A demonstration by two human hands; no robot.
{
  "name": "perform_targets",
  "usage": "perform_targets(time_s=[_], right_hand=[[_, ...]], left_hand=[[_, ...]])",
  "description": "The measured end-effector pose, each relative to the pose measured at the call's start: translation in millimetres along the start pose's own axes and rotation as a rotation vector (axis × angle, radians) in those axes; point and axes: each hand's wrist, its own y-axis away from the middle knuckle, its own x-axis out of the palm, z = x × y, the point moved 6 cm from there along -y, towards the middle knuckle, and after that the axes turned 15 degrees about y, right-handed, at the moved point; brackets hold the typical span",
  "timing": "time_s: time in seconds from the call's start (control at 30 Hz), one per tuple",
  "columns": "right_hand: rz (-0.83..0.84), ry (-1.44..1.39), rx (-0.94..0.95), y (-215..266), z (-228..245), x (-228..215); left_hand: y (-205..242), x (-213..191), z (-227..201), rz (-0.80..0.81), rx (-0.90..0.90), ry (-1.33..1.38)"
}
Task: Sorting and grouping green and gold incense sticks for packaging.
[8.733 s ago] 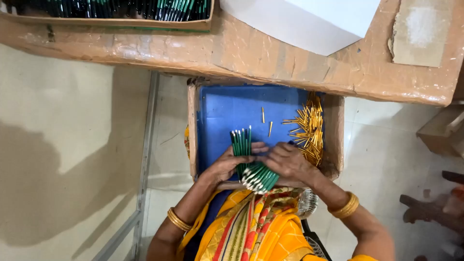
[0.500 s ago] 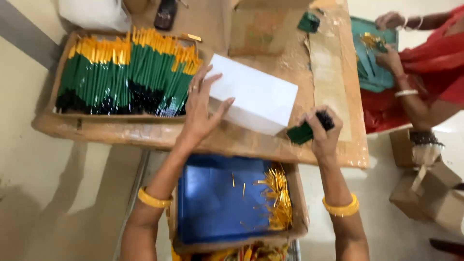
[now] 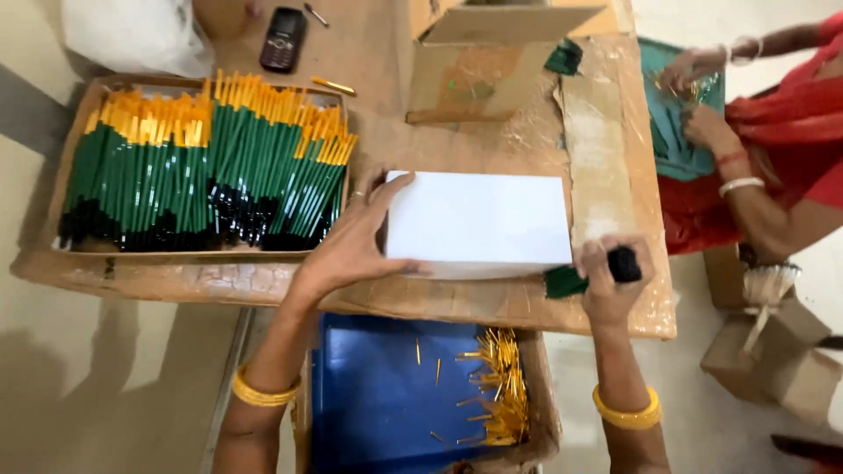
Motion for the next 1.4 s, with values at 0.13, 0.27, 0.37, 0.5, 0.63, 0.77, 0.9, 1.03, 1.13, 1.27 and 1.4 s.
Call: perform_targets(time_s=[0.13,0.27,0.37,0.5,0.63,0.77,0.9,1.03,1.13,1.27,1.4], right_hand=[[-0.022,-0.01,0.02,-4.1,20.7,-4.4],[-0.036,0.015,-0.01,5.0,9.5,-9.4],[0.001,0.029,0.024,-0.2,-0.6,-9.1],[0.026,-0.079,0.017,-17.3,22.6,-10.8],[0.067,-0.268,-0.032,-35.9,61.3,17.3],[0.155,-0.323,-0.126,-50.9,69.9,74.3],[0.231,-0.315,-0.115,-53.0,52.8,117.9],[0.278,-0.237,-0.037,-48.2,32.4,139.7],[0.304,-0.168,0.004,-46.3,22.7,145.9],[0.311,-0.109,0.032,-45.5,17.2,149.0],[0.298,-0.085,0.037,-47.3,14.3,149.5]], left_hand=[[11.0,5.2,3.2,0.044,0.208,-0.006],[14.4,0.4,18.8,-0.09,0.166,0.069],[17.1,-4.3,22.9,-0.233,0.226,0.305],[27.4,2.0,35.1,-0.399,0.29,0.547],[31.8,0.2,54.2,-0.531,0.251,0.762],[56.0,8.2,122.5,-0.55,0.156,1.072],[64.8,-3.8,105.9,-0.639,0.141,0.915],[70.8,2.4,129.1,-0.628,0.198,1.451],[78.7,7.4,158.3,-0.641,0.189,1.47],[77.0,3.8,146.1,-0.681,0.151,1.311],[73.0,6.5,141.9,-0.6,0.234,1.548]])
